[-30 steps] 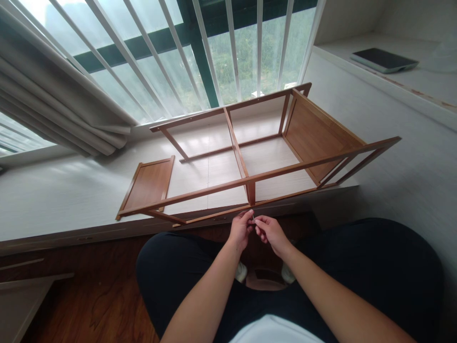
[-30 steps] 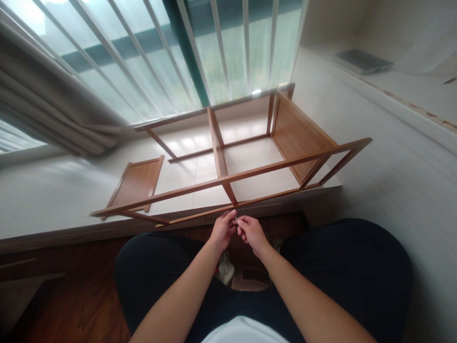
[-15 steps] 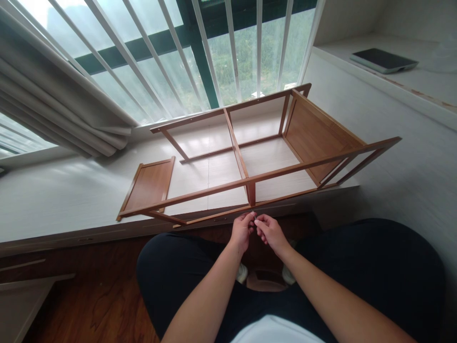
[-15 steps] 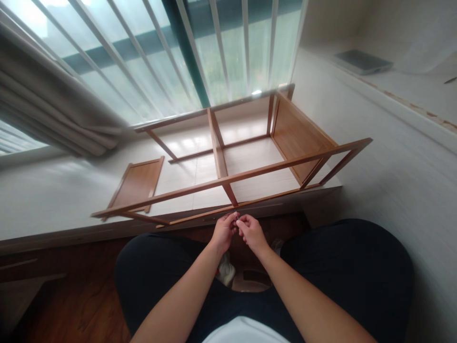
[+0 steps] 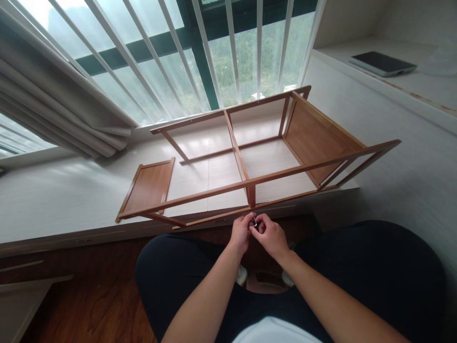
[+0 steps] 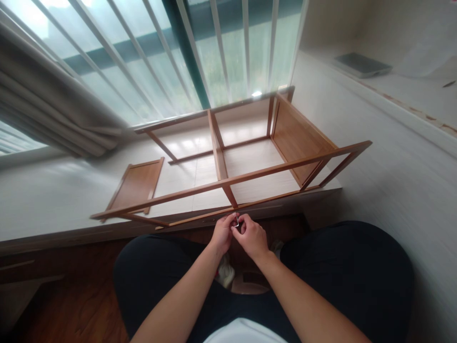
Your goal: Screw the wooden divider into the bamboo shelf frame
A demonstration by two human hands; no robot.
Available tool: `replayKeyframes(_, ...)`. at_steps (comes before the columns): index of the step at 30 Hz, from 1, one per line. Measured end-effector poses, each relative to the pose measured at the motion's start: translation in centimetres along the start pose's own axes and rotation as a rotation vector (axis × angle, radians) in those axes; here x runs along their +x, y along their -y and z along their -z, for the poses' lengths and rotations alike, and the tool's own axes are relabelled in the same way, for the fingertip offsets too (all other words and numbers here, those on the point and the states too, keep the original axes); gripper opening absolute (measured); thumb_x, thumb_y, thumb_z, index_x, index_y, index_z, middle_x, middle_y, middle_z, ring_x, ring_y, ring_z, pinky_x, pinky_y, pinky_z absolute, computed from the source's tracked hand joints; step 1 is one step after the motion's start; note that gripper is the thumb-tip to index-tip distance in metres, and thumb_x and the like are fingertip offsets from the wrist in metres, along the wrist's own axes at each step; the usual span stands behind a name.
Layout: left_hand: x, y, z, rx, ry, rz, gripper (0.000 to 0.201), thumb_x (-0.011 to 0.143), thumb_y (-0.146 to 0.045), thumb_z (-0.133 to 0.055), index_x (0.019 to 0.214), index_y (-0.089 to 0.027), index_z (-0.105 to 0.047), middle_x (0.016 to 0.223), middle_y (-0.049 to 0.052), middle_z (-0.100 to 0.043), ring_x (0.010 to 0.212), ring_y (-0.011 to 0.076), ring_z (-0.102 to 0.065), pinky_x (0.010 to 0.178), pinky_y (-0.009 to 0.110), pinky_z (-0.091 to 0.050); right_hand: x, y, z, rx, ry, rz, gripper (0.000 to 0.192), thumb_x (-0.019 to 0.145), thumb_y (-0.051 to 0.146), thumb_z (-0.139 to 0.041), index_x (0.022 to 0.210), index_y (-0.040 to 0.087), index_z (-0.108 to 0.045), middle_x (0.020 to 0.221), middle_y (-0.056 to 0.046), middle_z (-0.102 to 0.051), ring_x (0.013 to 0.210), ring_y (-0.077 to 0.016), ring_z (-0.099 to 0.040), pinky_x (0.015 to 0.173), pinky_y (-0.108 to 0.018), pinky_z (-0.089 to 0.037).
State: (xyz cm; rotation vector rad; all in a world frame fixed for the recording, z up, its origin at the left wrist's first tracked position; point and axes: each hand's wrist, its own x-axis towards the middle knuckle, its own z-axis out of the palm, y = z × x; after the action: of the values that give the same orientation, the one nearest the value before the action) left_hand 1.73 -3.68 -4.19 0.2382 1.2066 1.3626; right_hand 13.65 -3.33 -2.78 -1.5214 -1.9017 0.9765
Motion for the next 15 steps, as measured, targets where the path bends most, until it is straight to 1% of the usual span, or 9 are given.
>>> replayKeyframes(9,-0.08,-0.14,-0.07,-0.018,-0.009,-0.003,0.034,0.061,-0.035,-0.084,0.08,-0.009,-0.075,0.066,0.003,-0.062,0.059,0.0075,-0.046,0.053,0.019,-0.035,0.03,-0.05,-0.03,-0.033,-0.01,0.024,0.022,0.076,0.036,-0.067,0.093,0.025,-0.059,0.06,0.006,-0.058,0.058,-0.0148,-0.057,0.055,-0.023,-0.032)
replayKeyframes(15,0.05,-0.05,-0.01,-0.016,-0.025,0.017,0.036,0.06,-0.036,-0.085,0.082,-0.009,-0.075,0.066,0.003,-0.061,0.058,0.0076,-0.046,0.05,0.019,-0.032,-0.03,0.0,-0.06,-0.055,-0.03,0.022,0.019,0.077,0.035,-0.067,0.091,0.025,-0.06,0.062,0.005,-0.059,0.059,-0.0148,-0.058,0.055,-0.023,-0.033)
